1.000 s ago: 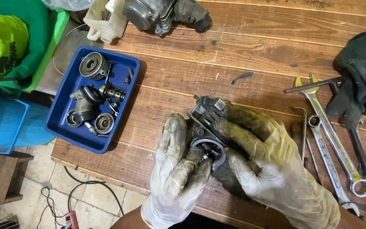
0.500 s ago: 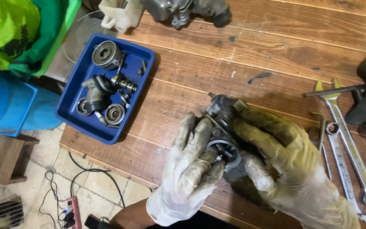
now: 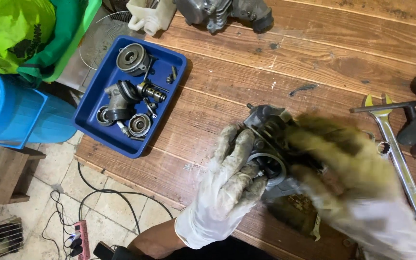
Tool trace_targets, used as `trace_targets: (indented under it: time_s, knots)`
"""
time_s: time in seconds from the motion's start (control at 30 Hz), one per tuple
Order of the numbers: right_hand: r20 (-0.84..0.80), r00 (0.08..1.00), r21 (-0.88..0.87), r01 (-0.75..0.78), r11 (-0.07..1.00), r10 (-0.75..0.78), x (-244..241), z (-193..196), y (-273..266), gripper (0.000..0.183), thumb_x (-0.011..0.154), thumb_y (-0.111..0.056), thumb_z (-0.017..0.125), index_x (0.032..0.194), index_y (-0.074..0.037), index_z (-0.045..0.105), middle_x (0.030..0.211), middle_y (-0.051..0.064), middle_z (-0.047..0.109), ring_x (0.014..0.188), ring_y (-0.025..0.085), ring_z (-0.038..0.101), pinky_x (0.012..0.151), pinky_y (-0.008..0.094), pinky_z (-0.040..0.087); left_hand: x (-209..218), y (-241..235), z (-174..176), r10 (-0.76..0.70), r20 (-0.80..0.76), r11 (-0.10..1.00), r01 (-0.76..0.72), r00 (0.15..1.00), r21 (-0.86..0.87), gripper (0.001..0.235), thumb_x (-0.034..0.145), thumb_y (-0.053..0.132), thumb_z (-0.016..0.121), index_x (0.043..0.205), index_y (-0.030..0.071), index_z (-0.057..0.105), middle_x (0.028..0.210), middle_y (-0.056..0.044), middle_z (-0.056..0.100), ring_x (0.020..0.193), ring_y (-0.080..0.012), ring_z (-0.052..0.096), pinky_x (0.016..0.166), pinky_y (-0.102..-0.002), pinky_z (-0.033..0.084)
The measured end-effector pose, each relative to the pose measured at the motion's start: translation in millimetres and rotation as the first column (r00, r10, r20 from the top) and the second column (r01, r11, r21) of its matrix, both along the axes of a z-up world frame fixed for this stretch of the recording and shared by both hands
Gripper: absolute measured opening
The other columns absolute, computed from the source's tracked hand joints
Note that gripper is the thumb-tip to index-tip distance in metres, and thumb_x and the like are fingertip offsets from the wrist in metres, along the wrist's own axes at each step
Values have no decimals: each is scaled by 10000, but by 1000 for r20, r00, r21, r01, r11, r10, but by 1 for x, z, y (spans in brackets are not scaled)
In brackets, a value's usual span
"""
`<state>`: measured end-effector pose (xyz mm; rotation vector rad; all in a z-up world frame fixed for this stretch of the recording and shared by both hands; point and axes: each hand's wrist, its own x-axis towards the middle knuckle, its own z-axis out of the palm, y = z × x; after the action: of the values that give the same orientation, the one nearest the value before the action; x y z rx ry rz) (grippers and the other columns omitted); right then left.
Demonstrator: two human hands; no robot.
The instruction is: Cleaning and inspecting a motorcycle cylinder head on a workbench using a brush and manual inspection.
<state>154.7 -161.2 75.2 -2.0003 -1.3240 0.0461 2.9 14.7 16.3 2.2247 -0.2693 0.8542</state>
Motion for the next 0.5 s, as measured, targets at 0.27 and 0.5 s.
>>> trace_targets:
  time_s: [0.27, 0.5]
  knots:
    - [174, 985, -154, 33, 988, -6, 29, 74, 97, 309, 961, -96, 643, 1255, -86, 736, 1329, 187, 719, 1089, 354, 708, 834, 467, 609, 13, -2, 17, -25, -14, 1000, 25, 1000, -2, 411, 1108, 173, 357, 951, -117, 602, 1325, -411, 483, 1278, -660, 435, 1166, -797, 316]
    - [215, 840, -573, -305, 760, 499, 61, 29, 238, 391, 945, -70, 552, 1308, -99, 692, 1082, 183, 721, 952, 366, 695, 807, 526, 582, 10, -7, 2, -131, -58, 991, 129, 990, -34, 261, 1055, 23, 455, 1196, -174, 551, 1359, -496, 453, 1362, -702, 389, 1231, -808, 240]
